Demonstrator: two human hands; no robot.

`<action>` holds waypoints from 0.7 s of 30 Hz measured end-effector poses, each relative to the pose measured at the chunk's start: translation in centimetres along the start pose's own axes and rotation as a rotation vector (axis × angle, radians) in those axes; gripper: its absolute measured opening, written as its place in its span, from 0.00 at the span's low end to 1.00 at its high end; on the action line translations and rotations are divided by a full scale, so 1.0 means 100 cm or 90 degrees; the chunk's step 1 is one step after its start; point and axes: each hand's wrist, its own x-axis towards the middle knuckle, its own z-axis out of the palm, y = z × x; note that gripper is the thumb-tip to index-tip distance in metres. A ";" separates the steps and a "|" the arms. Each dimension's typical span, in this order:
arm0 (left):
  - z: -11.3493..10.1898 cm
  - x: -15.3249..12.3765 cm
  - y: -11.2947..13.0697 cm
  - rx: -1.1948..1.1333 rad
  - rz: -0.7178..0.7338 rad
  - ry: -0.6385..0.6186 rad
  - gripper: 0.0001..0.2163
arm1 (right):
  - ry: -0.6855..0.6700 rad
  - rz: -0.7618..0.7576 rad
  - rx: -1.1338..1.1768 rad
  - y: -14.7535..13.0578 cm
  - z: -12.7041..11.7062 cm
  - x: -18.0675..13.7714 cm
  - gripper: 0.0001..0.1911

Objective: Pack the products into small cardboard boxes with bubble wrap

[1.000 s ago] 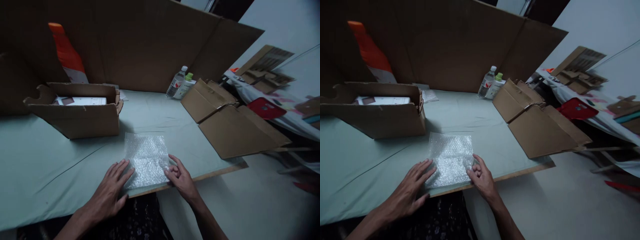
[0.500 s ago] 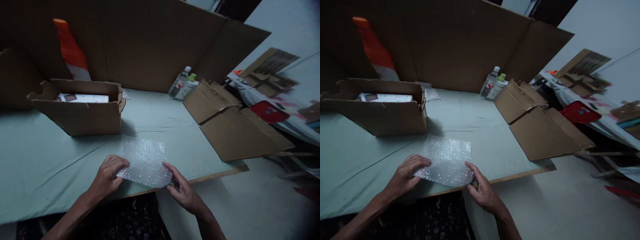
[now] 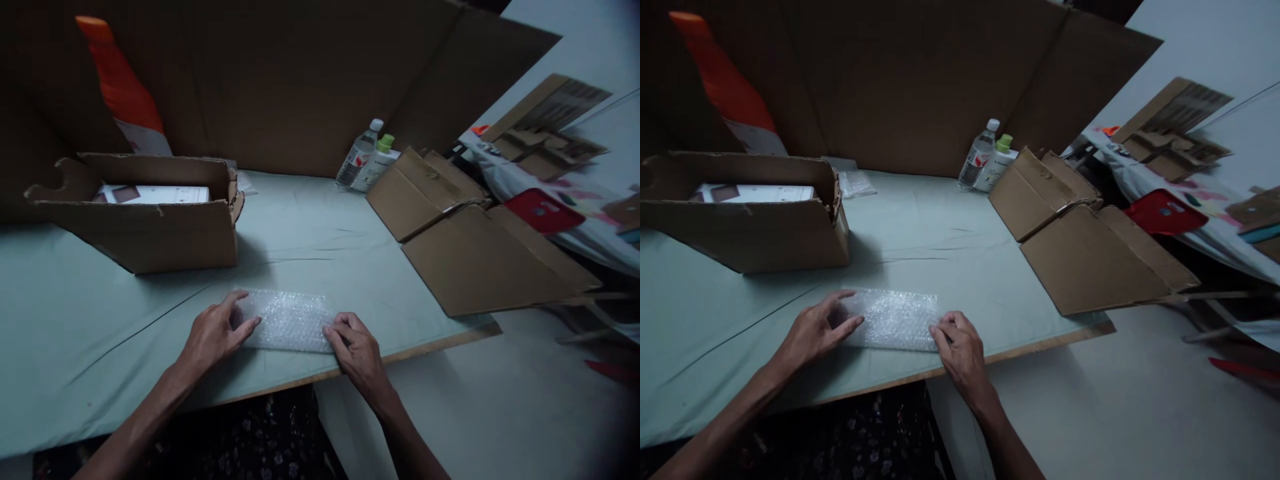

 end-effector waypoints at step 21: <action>0.006 0.000 -0.006 0.220 0.010 -0.012 0.22 | 0.036 0.010 -0.019 0.004 0.028 0.036 0.05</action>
